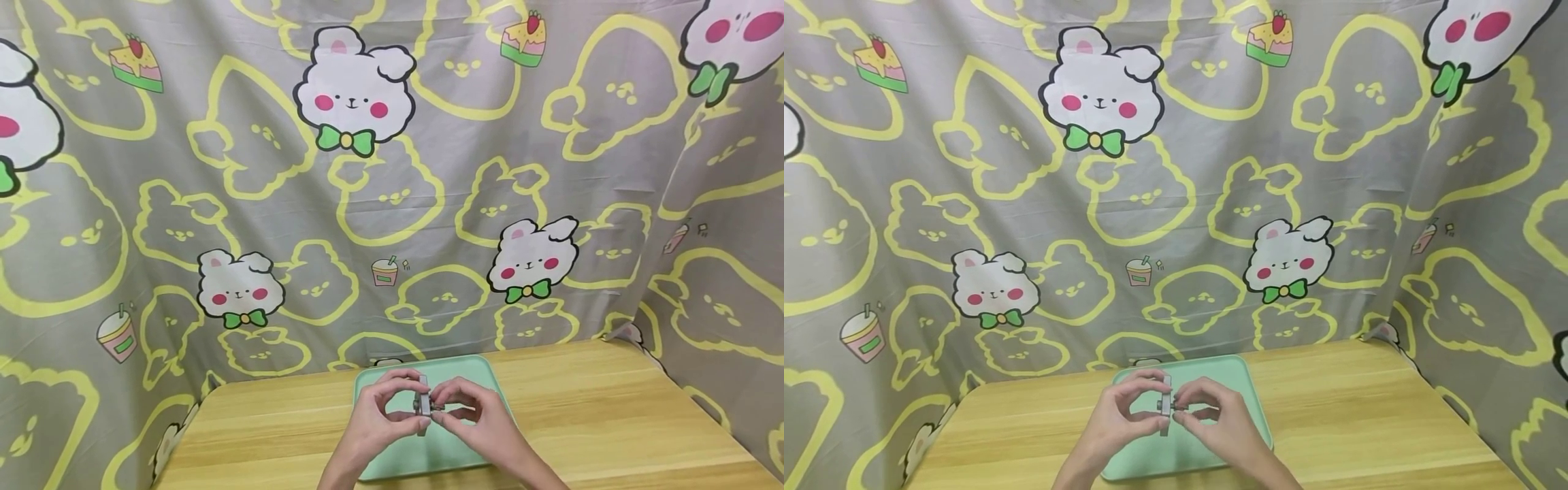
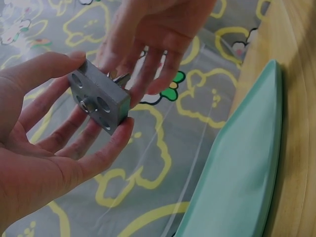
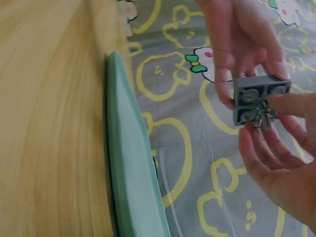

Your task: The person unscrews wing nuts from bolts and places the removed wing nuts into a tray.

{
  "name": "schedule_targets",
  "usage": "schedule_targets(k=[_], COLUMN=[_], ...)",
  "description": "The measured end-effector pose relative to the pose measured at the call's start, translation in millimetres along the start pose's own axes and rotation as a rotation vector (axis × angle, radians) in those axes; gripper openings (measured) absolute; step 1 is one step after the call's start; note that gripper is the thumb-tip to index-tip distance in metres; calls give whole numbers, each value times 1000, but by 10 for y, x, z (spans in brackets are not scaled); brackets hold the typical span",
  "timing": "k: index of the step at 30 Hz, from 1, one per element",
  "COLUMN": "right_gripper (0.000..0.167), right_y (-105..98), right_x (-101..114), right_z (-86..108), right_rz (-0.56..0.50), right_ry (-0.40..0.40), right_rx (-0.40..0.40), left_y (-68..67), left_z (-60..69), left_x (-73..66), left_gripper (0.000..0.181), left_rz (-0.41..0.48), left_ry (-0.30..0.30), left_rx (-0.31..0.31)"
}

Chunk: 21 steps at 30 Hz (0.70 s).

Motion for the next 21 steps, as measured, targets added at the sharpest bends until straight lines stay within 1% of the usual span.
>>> schedule_targets(k=[2,4,6,8,13,16,21], right_gripper=[12,18,24,29,36,37,37], right_y=[-32,-60,-67,-48,40,62,52], right_x=[-78,-150,-214,-263,-334,-357,-380], right_z=[10,28,50,74,117,145,194], right_rz=[-69,-105,-131,-154,-268,-324,-359], right_ry=[114,216,299,360,452,498,564], right_rx=[-31,-58,-66,-48,-1,-2,-14], left_y=[-4,-5,-2,2,14,29,56], left_z=[0,-1,-2,-1,7,10,6], left_x=[-2,-1,-2,-2,-9,-9,1], left_gripper=[36,36,36,36,37,37,37], left_rz=[-3,-10,-19,-25,-25,-21,-17], left_ry=[-2,-6,-9,-15,-19,-25,-28], left_rx=[-5,-8,-9,-9,-5,8,28])
Point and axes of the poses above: each hand's wrist, its own z-axis away from the middle knuckle, its own y-axis out of the palm, x = y × z, the point moved 8 cm from there along -z, towards the middle knuckle, and after that the axes turned 13 degrees about -y, right-handed, at the moved point
